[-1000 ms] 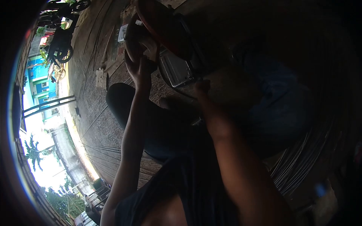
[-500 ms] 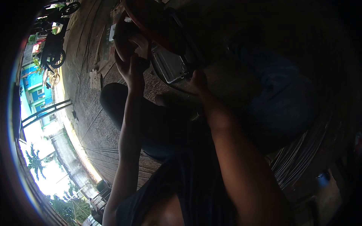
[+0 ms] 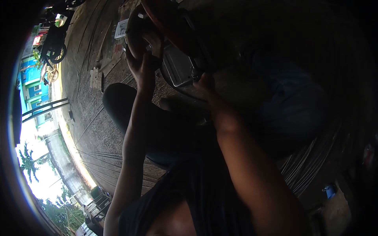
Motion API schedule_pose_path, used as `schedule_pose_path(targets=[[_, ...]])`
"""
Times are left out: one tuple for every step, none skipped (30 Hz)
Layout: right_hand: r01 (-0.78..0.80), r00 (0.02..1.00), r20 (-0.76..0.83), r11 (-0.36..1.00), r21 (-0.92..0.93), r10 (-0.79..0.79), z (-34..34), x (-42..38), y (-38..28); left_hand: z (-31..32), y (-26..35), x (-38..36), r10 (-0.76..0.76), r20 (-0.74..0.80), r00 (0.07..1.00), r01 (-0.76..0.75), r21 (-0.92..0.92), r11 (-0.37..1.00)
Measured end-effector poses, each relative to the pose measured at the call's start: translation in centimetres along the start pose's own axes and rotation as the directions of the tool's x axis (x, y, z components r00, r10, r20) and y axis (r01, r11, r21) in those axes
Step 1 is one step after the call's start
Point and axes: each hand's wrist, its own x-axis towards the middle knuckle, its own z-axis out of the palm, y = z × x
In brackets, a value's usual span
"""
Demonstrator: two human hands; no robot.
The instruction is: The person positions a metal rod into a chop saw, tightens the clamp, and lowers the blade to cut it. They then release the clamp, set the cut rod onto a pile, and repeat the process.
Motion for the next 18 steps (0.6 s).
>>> schedule_pose_path(targets=[[0.009,0.999,0.047,0.995,0.099,-0.014,-0.1,0.1,0.6,0.0,-0.2,-0.2,-0.019,-0.022,1.0,0.019,-0.033,0.999],[0.015,0.995,0.091,0.981,0.196,-0.033,-0.1,0.4,1.0,0.1,-0.4,-0.5,-0.029,-0.033,0.999,0.028,-0.052,0.998],[0.015,0.995,0.09,0.981,0.192,-0.033,-0.3,0.4,1.0,0.4,0.4,-0.6,-0.039,-0.045,0.998,0.036,-0.072,0.997],[0.016,0.992,0.123,0.98,0.196,-0.041,-0.6,0.5,1.1,1.0,1.4,-0.9,-0.068,-0.094,0.993,0.054,-0.144,0.988],[0.018,0.986,0.156,0.979,0.201,-0.051,-0.6,0.7,1.4,1.3,2.2,-1.1,-0.1,-0.141,0.985,0.068,-0.216,0.974],[0.016,0.987,0.156,0.98,0.198,-0.047,-0.1,0.5,1.5,1.1,2.2,-1.3,-0.103,-0.14,0.985,0.07,-0.219,0.973],[0.014,0.999,0.033,0.979,0.201,-0.021,0.7,0.3,1.3,0.8,2.0,-1.2,-0.147,-0.098,0.984,0.12,-0.239,0.964],[0.013,0.996,-0.09,0.978,0.207,0.006,1.3,0.4,1.1,0.6,1.6,-1.1,-0.189,-0.054,0.981,0.169,-0.255,0.952],[0.009,0.996,-0.09,0.978,0.209,0.011,0.0,-0.1,-0.3,0.4,0.9,-0.9,-0.19,-0.049,0.981,0.171,-0.254,0.952],[-0.076,0.997,0.001,0.99,0.119,0.076,-1.4,-0.4,-1.5,0.2,0.1,-0.7,-0.191,-0.043,0.981,0.173,-0.265,0.948],[-0.151,0.985,0.091,0.988,0.024,0.148,-2.2,-0.8,-2.4,0.1,0.1,-0.5,-0.194,-0.037,0.98,0.177,-0.272,0.946],[-0.155,0.984,0.095,0.987,0.031,0.152,-1.7,-0.9,-2.3,0.0,0.3,-0.6,-0.196,-0.032,0.98,0.18,-0.265,0.947],[-0.147,0.986,0.079,0.989,0.029,0.144,-1.6,-1.0,-2.3,-0.2,0.5,-0.7,-0.253,-0.017,0.967,0.235,-0.316,0.919],[-0.139,0.989,0.061,0.99,0.024,0.138,-1.2,-0.6,-1.8,0.0,1.2,-0.6,-0.309,0.003,0.951,0.289,-0.368,0.884],[-0.146,0.988,0.062,0.989,0.024,0.145,-0.7,-0.4,-1.0,-0.1,1.6,-0.5,-0.332,0.027,0.943,0.318,-0.369,0.873],[-0.081,0.997,0.025,0.994,0.071,0.079,-0.1,-0.3,-0.2,-0.3,1.8,-0.5,-0.338,0.034,0.941,0.327,-0.365,0.872],[-0.013,1.0,-0.016,0.993,0.115,0.015,-0.2,-0.4,0.0,-0.4,1.8,-0.5,-0.359,0.051,0.932,0.353,-0.351,0.868],[-0.019,1.0,-0.014,0.993,0.117,0.02,-0.6,-0.4,0.4,-0.4,1.8,-0.5,-0.378,0.064,0.924,0.377,-0.335,0.864]])
